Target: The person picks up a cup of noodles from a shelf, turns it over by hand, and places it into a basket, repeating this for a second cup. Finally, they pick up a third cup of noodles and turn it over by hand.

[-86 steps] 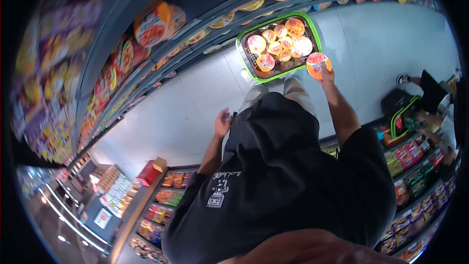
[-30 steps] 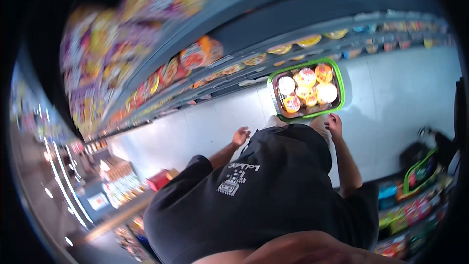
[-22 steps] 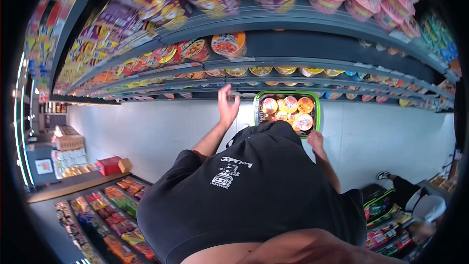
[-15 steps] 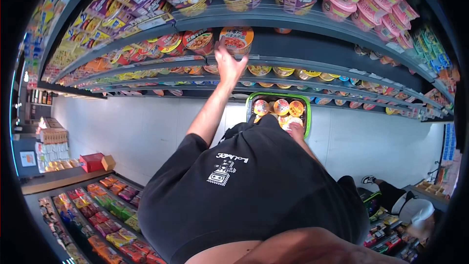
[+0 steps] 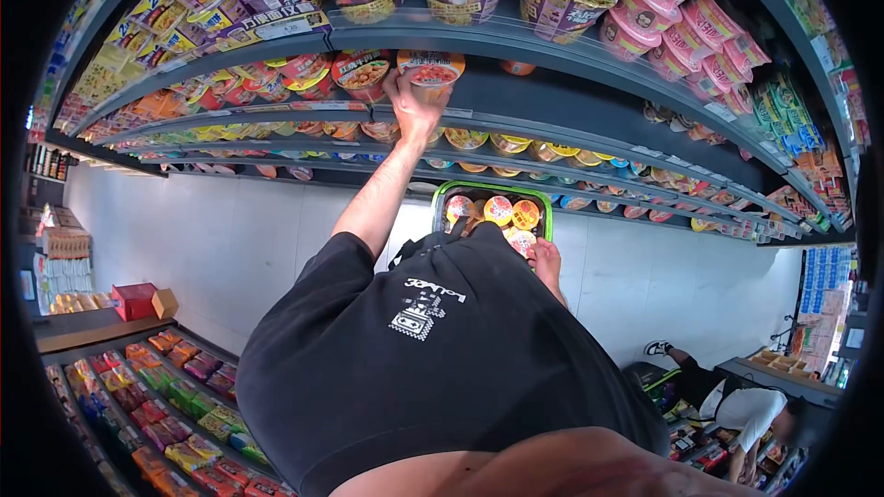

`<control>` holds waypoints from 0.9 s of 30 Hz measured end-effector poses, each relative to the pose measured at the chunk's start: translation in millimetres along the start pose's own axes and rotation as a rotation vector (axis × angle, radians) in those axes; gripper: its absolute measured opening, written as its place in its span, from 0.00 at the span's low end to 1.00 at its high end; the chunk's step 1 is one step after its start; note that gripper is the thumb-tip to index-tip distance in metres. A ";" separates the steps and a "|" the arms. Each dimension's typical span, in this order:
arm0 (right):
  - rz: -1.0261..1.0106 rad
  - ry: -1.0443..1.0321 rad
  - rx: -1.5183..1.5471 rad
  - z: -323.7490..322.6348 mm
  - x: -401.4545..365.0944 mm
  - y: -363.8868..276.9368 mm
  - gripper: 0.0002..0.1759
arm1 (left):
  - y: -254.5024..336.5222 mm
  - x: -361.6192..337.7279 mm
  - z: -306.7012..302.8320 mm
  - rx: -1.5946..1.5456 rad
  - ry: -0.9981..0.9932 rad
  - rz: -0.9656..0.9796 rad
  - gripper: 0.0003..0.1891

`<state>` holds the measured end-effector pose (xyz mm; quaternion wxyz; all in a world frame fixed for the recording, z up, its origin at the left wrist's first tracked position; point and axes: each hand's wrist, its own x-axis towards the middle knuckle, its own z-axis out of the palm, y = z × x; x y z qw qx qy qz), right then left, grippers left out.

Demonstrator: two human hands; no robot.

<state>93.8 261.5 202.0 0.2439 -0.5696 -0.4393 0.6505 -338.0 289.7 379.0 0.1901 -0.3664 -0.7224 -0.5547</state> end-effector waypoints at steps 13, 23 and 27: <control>-0.845 -0.287 -0.101 116.4 -100.0 -254.2 0.49 | 132.4 -47.4 -78.9 -0.351 -0.071 -0.015 0.54; -0.591 -0.459 0.429 111.1 -137.9 -266.7 0.42 | 167.7 -62.2 -148.2 -0.536 -0.602 -0.201 0.65; -0.553 -0.461 0.503 108.5 -154.4 -264.4 0.36 | 163.9 -72.1 -140.8 -1.003 -0.779 -0.317 0.64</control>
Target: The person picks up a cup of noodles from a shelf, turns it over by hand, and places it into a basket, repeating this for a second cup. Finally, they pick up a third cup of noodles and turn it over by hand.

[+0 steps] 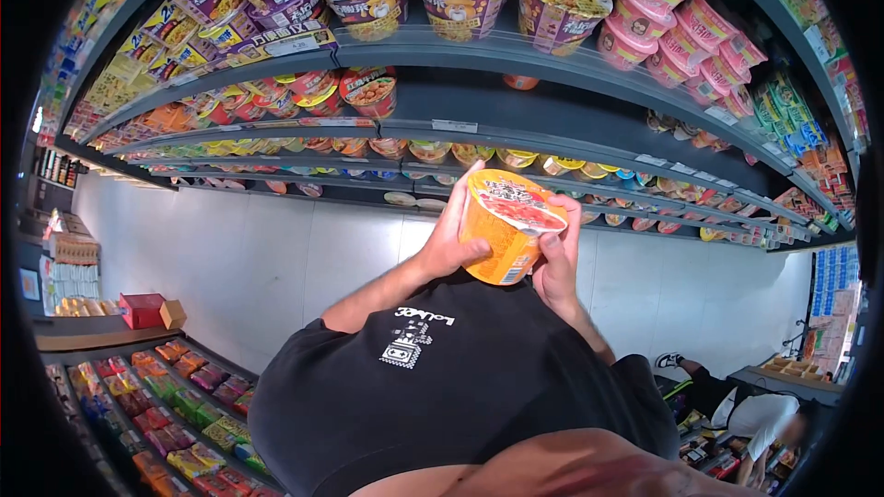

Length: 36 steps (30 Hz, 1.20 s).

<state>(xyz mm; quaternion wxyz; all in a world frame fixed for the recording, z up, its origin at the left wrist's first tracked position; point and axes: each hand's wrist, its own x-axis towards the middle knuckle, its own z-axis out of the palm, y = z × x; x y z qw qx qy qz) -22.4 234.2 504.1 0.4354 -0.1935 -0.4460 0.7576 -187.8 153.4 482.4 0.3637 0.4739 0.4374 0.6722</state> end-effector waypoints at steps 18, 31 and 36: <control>0.072 0.072 -0.198 -20.3 10.8 -13.7 0.17 | 7.6 -2.5 24.8 -0.682 0.019 -0.366 0.36; -0.325 0.067 -0.439 1.6 0.3 -32.0 0.09 | -11.7 -16.0 21.2 -0.977 -0.093 -0.459 0.36; -0.367 0.064 -0.349 2.0 1.6 -27.6 0.11 | -22.2 -18.6 17.8 -1.143 -0.193 -0.424 0.34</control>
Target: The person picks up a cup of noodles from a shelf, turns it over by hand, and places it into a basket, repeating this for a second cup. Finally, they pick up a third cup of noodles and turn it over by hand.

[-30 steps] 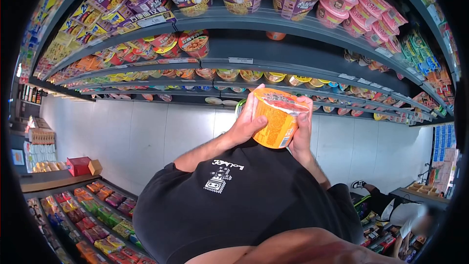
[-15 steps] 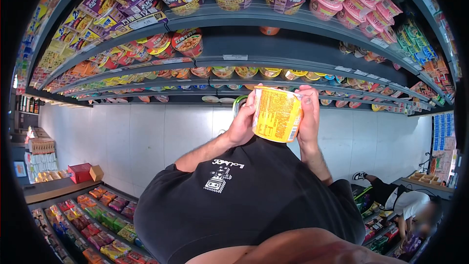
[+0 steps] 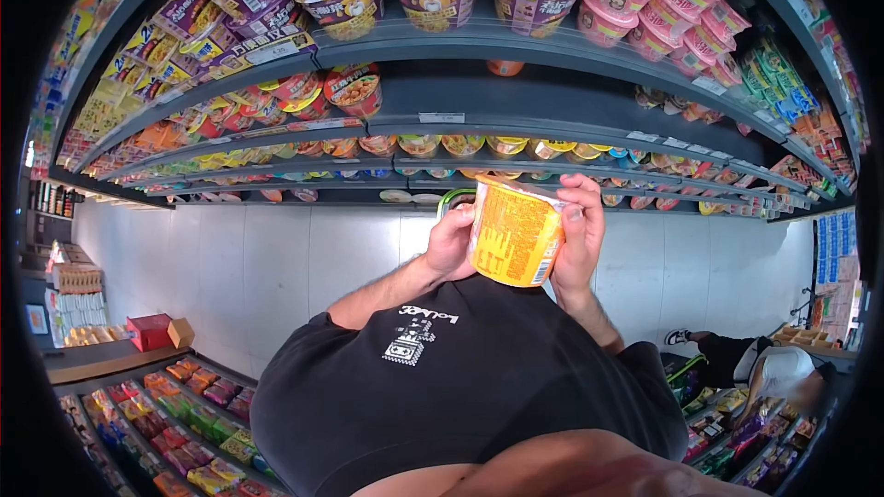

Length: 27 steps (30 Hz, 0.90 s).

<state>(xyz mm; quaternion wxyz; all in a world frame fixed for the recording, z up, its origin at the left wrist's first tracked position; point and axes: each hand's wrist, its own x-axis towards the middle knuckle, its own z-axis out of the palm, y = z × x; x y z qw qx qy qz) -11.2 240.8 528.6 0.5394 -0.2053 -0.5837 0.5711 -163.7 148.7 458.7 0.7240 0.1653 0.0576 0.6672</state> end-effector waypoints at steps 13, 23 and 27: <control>0.102 -0.021 0.180 -1.2 -7.2 9.6 0.13 | 7.6 -1.0 9.4 -0.084 0.021 0.045 0.32; 0.115 0.126 0.294 -4.5 -13.8 22.4 0.08 | 15.6 4.0 32.1 0.127 0.023 0.142 0.48; 0.145 0.158 0.288 -5.7 -13.6 24.0 0.06 | 12.7 5.3 28.5 0.207 0.001 0.169 0.45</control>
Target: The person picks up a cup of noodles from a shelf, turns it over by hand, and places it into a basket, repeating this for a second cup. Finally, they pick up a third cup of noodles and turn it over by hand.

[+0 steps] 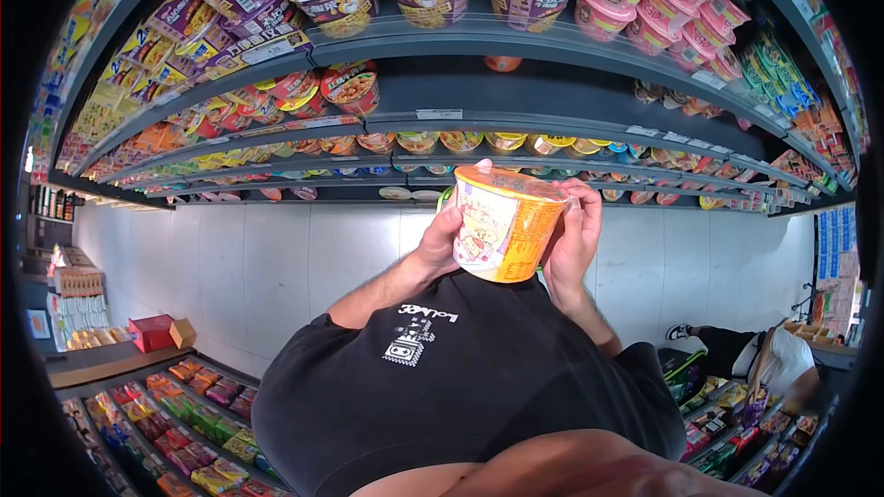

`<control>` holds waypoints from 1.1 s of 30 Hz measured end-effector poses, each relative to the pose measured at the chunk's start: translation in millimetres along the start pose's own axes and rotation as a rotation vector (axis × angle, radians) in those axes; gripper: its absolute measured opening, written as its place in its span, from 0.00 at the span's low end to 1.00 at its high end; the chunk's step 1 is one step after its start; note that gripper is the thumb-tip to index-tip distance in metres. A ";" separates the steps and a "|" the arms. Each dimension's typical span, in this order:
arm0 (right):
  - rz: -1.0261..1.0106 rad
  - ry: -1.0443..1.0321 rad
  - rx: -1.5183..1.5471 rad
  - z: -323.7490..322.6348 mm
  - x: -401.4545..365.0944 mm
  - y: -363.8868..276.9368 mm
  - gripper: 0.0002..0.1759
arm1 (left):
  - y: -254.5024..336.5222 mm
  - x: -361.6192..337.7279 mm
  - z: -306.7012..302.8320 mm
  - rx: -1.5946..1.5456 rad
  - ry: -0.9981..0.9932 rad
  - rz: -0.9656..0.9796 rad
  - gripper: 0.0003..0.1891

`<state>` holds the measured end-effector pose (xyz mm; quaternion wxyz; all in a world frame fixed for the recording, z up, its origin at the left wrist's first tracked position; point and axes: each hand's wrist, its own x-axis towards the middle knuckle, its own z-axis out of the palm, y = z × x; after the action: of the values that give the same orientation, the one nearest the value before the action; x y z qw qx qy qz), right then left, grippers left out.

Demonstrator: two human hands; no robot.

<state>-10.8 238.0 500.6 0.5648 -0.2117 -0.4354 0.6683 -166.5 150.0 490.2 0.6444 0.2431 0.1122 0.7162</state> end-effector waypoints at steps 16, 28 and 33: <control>-0.030 0.064 -0.165 -13.6 -2.9 14.0 0.11 | 0.2 3.4 -2.2 -0.047 0.090 0.038 0.38; 0.236 -0.162 -0.037 3.8 -11.1 4.5 0.46 | 9.9 5.8 -1.2 0.108 0.179 0.046 0.54; 0.270 -0.175 0.032 -2.2 -12.7 9.8 0.52 | 5.0 6.0 -4.2 0.140 0.162 0.044 0.54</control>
<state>-11.2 227.0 488.7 0.4332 -0.2000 -0.4398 0.7609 -173.3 155.8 490.2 0.5988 0.2314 0.2086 0.7379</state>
